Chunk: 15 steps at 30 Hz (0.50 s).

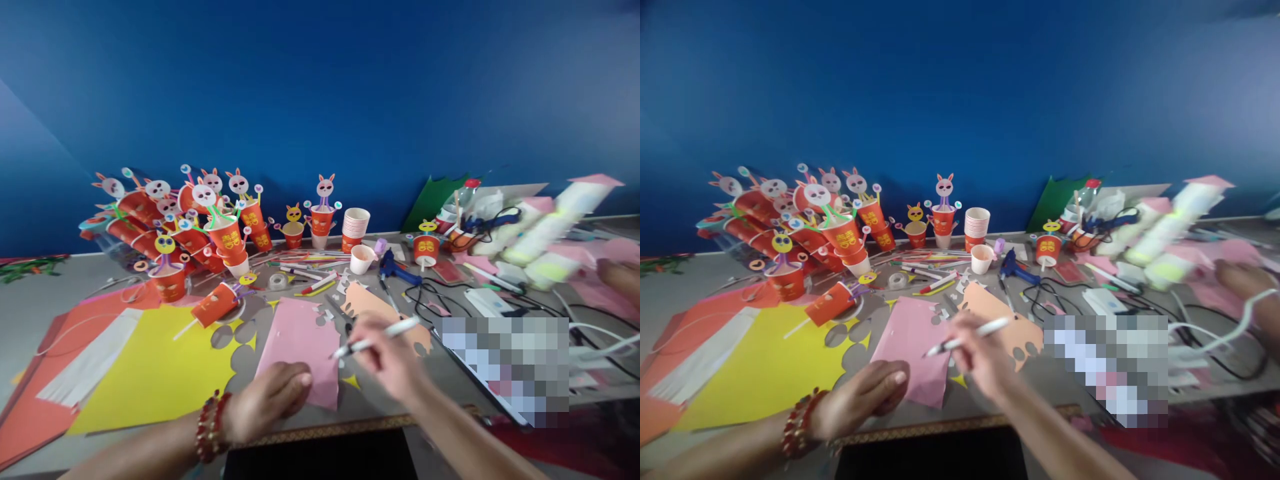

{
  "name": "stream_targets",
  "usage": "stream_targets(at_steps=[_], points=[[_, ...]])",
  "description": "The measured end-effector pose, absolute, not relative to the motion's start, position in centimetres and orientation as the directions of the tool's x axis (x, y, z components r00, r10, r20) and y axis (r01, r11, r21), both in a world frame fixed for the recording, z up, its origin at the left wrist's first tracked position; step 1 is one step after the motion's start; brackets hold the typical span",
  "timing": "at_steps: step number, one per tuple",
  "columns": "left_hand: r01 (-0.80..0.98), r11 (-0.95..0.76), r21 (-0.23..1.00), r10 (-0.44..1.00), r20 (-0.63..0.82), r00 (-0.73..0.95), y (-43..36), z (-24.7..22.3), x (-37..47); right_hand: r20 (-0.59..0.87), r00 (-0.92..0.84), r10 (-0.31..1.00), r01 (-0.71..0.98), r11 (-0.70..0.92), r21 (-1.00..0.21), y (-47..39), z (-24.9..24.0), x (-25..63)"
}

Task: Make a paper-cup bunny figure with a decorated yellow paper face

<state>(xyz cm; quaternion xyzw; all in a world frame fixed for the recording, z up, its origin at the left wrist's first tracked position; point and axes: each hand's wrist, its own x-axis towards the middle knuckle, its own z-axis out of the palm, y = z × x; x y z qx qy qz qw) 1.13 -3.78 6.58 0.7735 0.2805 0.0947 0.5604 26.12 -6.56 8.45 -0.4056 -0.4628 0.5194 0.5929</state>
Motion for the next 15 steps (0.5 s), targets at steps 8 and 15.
stream_targets(at_steps=[8, 15], points=[[0.44, -0.771, 0.461, 0.562, 0.166, 0.81, -0.9, 3.5, 1.2, -0.045, -0.058, 0.997, 0.018, -0.044, -0.999, -4.1, 6.4, 29.5], [0.356, -0.893, 0.275, 0.429, 0.284, 0.857, 1.8, 1.3, 2.7, 0.166, -0.165, 0.972, 0.326, 0.212, -0.921, -1.8, 3.3, 27.0]])
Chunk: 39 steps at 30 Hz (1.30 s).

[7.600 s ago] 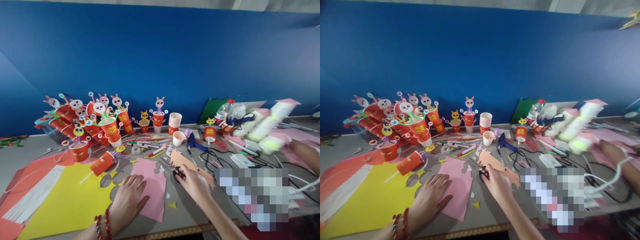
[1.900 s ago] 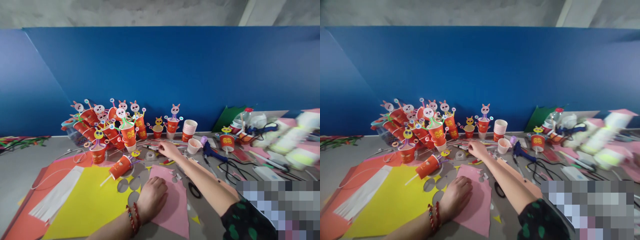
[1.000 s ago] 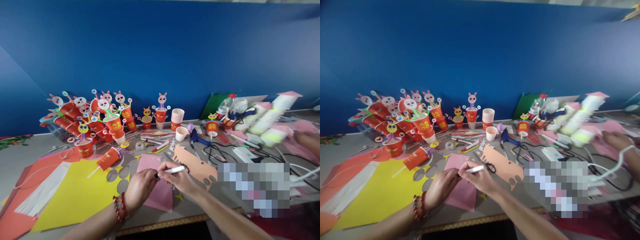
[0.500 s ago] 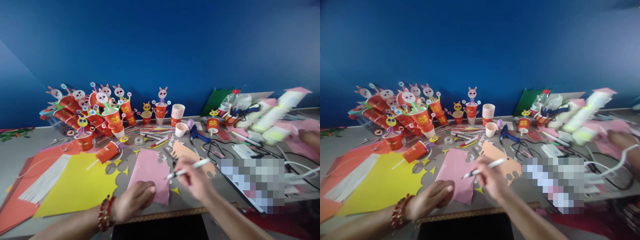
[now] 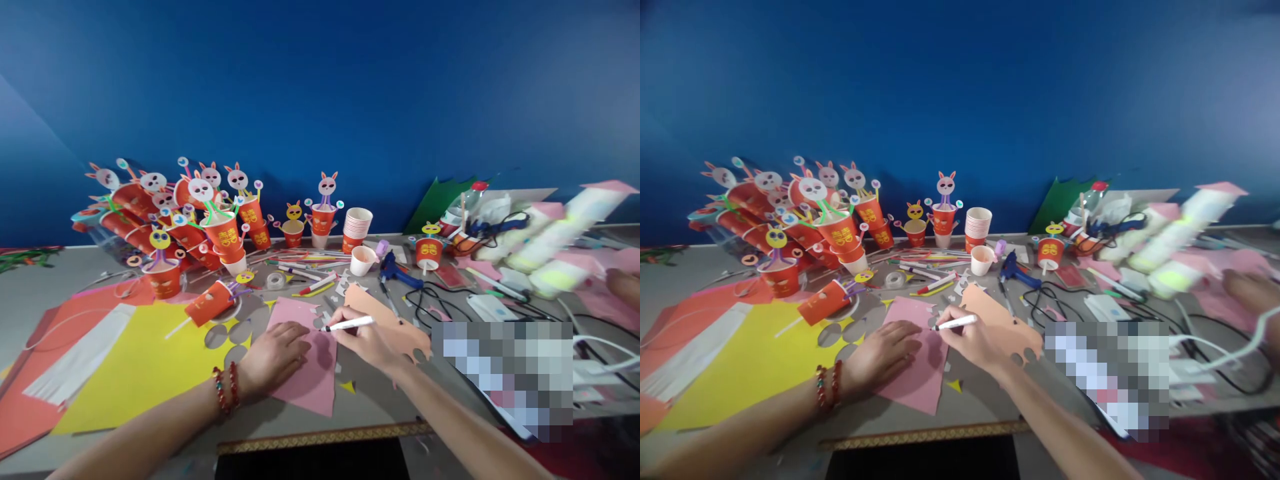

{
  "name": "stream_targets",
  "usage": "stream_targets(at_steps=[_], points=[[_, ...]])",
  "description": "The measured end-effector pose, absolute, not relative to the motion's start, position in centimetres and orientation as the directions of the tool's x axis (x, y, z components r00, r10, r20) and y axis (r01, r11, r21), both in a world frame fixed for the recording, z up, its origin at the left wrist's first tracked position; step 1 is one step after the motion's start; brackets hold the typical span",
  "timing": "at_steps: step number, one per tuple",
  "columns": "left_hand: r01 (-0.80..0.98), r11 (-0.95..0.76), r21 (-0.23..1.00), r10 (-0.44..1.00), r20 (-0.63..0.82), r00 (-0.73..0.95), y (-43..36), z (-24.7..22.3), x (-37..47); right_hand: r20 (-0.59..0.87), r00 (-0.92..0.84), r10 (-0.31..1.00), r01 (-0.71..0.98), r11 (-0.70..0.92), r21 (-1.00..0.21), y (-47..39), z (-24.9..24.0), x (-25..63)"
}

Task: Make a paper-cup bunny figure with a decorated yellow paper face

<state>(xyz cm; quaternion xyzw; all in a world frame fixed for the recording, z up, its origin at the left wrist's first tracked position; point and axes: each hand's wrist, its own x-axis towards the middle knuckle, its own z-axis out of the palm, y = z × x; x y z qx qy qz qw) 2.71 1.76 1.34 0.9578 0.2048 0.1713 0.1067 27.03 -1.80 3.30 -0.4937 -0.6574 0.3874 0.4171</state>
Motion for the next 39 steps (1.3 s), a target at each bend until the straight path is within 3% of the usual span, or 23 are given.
stream_targets(at_steps=[13, 39], points=[[0.4, -0.864, 0.305, 0.448, 0.106, 0.888, 2.2, 1.1, 2.5, 0.228, -0.14, 0.964, 0.338, 0.263, -0.904, -0.1, -0.5, 26.6], [0.418, -0.853, 0.313, 0.469, 0.107, 0.877, 2.3, 0.1, 2.5, 0.162, -0.211, 0.964, 0.475, 0.246, -0.845, -0.3, -0.4, 26.9]])
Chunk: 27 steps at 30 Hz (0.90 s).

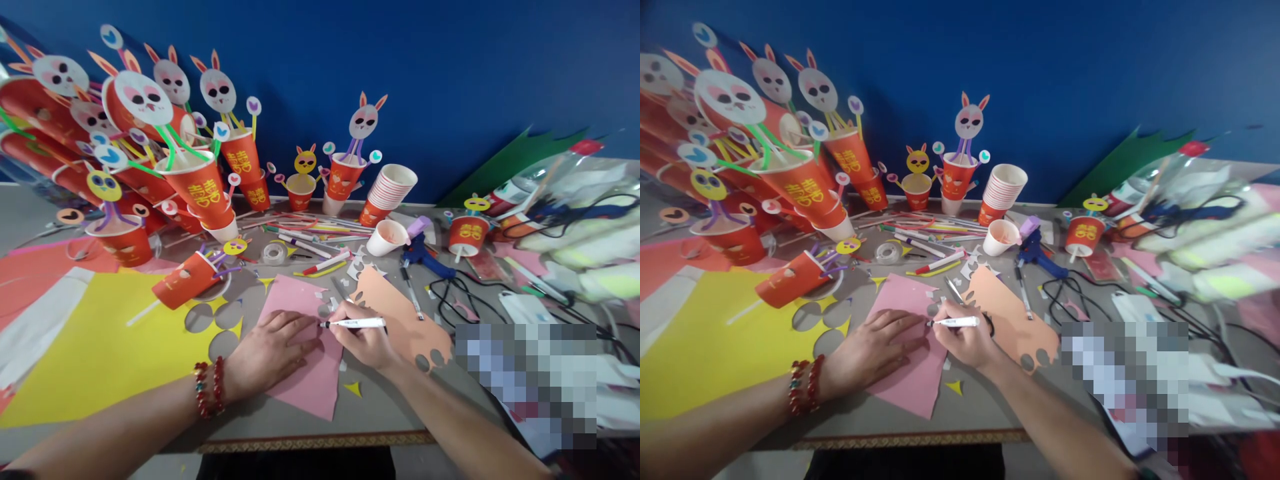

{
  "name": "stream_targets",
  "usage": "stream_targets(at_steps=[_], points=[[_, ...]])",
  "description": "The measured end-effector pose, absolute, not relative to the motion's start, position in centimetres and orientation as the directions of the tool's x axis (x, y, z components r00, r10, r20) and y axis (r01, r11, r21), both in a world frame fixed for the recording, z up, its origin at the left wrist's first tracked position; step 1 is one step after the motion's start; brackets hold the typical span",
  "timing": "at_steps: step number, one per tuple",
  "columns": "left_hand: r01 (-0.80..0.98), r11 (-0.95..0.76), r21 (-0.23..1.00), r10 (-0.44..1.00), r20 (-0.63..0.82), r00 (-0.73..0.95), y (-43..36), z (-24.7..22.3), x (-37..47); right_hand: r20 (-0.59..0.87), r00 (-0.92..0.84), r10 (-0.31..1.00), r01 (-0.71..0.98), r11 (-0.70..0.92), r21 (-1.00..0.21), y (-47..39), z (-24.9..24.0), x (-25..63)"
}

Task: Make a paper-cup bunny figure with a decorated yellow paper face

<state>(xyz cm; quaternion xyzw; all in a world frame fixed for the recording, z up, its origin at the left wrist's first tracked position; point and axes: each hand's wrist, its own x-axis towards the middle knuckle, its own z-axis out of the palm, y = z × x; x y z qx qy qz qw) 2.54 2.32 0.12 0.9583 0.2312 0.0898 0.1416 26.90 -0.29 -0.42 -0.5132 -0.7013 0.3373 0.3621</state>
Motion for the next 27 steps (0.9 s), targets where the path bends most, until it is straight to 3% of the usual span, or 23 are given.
stream_targets(at_steps=[27], points=[[0.416, -0.837, 0.355, 0.479, 0.106, 0.872, 2.29, 0.02, 2.4, 0.141, -0.221, 0.965, 0.504, 0.237, -0.83, -0.3, -0.42, 26.9]])
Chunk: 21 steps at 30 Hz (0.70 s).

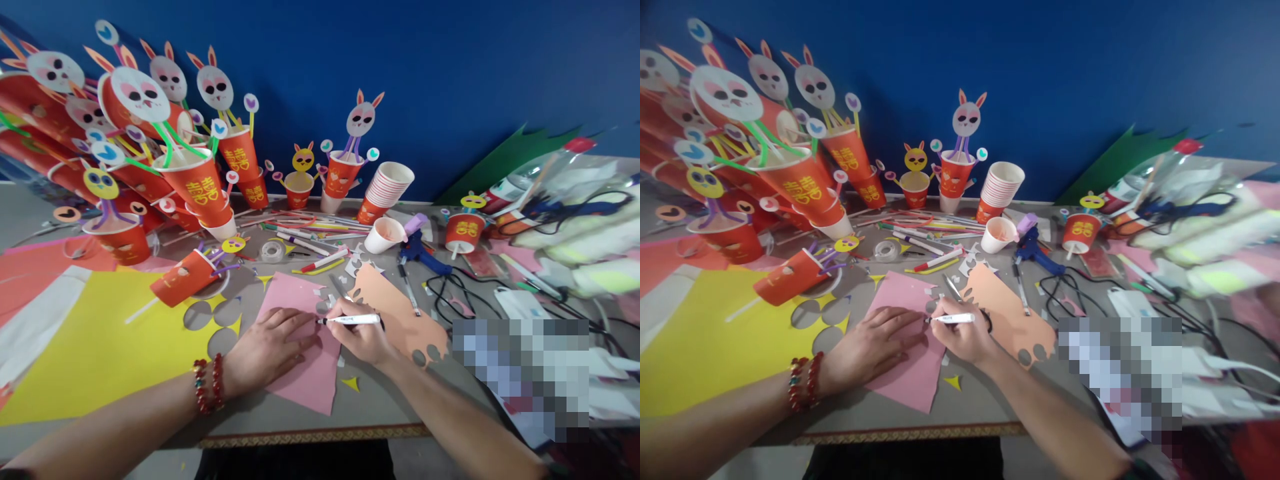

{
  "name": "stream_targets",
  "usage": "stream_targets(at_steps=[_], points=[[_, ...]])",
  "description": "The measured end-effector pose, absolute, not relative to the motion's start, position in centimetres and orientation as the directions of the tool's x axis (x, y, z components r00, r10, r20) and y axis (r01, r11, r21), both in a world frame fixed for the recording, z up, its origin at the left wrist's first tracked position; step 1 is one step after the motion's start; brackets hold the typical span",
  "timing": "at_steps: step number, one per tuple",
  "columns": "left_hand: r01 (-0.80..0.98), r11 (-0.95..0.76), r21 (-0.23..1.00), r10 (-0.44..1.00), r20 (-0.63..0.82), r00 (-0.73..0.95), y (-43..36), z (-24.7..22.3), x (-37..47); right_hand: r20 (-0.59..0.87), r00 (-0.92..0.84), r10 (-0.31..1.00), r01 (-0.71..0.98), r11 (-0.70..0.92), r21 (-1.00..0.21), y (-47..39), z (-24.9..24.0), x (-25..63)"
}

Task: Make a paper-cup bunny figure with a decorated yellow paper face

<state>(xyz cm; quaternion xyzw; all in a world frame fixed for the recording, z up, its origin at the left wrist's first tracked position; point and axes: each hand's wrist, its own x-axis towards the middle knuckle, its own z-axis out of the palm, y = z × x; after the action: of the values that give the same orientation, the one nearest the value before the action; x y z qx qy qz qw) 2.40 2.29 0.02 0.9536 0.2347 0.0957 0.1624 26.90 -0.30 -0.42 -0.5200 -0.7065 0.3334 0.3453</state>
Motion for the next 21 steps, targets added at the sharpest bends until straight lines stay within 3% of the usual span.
stream_targets(at_steps=[21], points=[[0.417, -0.84, 0.346, 0.475, 0.099, 0.874, 2.32, 0.09, 2.39, 0.189, -0.16, 0.969, 0.431, 0.24, -0.87, -0.44, -0.4, 26.83]])
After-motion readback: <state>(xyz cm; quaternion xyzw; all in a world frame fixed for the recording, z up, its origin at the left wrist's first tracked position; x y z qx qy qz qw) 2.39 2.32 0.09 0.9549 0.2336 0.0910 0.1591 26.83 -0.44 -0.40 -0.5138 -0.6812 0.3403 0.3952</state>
